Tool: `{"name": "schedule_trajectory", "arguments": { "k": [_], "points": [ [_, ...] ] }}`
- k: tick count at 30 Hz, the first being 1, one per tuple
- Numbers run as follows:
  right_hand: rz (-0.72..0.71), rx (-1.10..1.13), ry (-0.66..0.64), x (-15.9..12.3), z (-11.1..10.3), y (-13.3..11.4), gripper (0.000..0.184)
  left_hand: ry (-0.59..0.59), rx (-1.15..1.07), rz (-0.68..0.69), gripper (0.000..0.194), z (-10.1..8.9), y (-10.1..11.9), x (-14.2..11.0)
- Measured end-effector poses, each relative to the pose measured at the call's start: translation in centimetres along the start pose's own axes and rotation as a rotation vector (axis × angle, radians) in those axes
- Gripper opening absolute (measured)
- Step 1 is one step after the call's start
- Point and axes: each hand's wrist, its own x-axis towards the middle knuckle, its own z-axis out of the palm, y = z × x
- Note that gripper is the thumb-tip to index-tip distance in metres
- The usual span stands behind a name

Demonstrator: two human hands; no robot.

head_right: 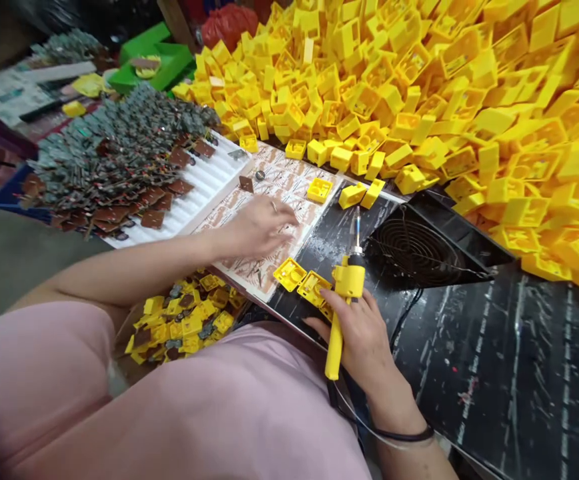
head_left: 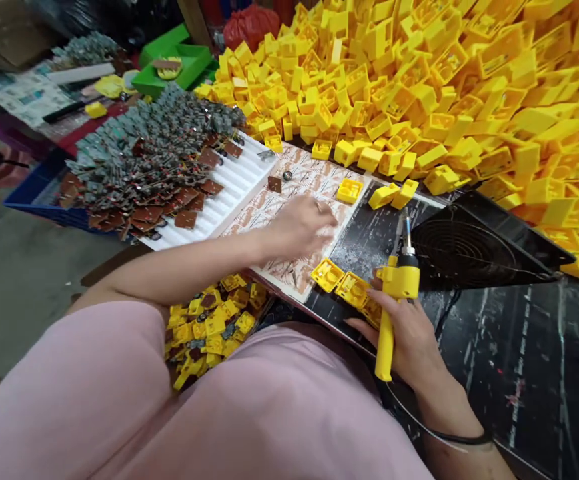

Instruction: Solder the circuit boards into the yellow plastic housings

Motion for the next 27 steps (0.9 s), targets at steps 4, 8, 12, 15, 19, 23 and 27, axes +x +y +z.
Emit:
{"name": "schedule_trajectory", "arguments": {
  "k": [4,8,12,15,19,23,27],
  "points": [
    [0.026,-0.010,0.082,-0.1,0.0,0.0,0.046,-0.061,0.268,-0.397,0.039,-5.0,-10.0,3.8],
    [0.023,-0.008,0.101,-0.1,0.1,-0.1,0.033,-0.395,0.192,-0.459,0.063,-6.7,-16.1,7.0],
    [0.043,0.002,0.092,0.1,0.1,-0.3,0.032,-0.516,0.197,-0.504,0.065,-4.8,-18.2,9.2],
    [0.062,-0.009,0.069,0.2,0.0,-0.4,0.035,-0.406,0.249,-0.541,0.035,-3.5,-19.2,9.4],
    [0.060,-0.024,0.070,0.2,0.0,-0.3,0.033,-0.090,0.080,-0.473,0.029,-4.3,-19.4,7.1],
    [0.060,-0.047,0.073,0.1,0.2,0.2,0.025,0.193,-0.260,-0.496,0.070,-6.9,-16.0,4.4],
    [0.098,-0.056,0.072,0.0,-0.2,0.1,0.038,0.295,-0.413,-0.446,0.042,-7.4,-10.2,2.5]
  ]
}}
